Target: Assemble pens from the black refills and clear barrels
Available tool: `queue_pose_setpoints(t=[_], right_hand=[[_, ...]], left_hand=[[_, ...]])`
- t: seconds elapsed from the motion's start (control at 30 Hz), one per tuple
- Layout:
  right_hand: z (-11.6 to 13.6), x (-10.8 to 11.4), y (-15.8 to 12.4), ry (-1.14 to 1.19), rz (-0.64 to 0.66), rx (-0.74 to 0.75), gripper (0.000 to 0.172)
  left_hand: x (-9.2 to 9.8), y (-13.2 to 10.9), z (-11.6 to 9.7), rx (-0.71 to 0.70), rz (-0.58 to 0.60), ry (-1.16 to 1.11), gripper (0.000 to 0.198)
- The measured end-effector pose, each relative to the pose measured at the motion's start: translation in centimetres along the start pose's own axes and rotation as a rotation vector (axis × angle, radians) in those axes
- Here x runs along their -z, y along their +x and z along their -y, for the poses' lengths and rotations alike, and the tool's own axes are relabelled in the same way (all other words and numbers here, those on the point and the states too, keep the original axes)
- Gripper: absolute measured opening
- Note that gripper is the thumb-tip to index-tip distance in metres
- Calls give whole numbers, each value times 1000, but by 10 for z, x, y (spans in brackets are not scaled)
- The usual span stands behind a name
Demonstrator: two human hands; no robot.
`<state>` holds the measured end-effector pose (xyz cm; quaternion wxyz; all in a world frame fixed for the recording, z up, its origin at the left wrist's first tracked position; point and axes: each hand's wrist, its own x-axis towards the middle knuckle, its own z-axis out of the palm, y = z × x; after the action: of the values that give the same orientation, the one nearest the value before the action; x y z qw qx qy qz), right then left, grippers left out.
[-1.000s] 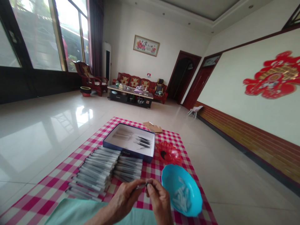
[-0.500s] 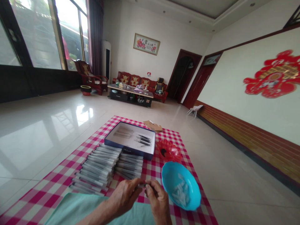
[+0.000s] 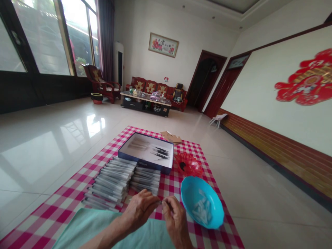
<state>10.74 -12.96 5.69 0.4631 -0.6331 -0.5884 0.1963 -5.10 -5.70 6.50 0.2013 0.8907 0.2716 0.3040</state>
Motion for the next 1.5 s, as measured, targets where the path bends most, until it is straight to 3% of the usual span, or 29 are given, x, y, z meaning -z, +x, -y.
queue_pose_setpoints(t=[0.13,0.3,0.47,0.6,0.83,1.07,1.3,1.5], right_hand=[[-2,-10,2,-73,-78,119,25],[-12,-22,12,-145,-137,50,36],[-8,-17,15,-77,-79,14,25],[-8,-15,13,-88,-34,47,21],[-28,-31,14,-133,-138,14,37],[-36,-29,8,-89,-97,112,19],[-51,-37,10,-104,-139,57,33],[-56,-33,10,5,-123,67,24]], left_hand=[[-5,2,1,-43,6,16,20],[-16,8,14,-59,8,62,27],[-16,11,27,-22,9,94,23],[-14,10,26,-30,17,77,24],[-19,8,20,-89,4,117,26],[-21,7,25,-54,18,151,24],[-26,9,25,-39,28,175,20],[-29,14,30,-49,16,184,20]])
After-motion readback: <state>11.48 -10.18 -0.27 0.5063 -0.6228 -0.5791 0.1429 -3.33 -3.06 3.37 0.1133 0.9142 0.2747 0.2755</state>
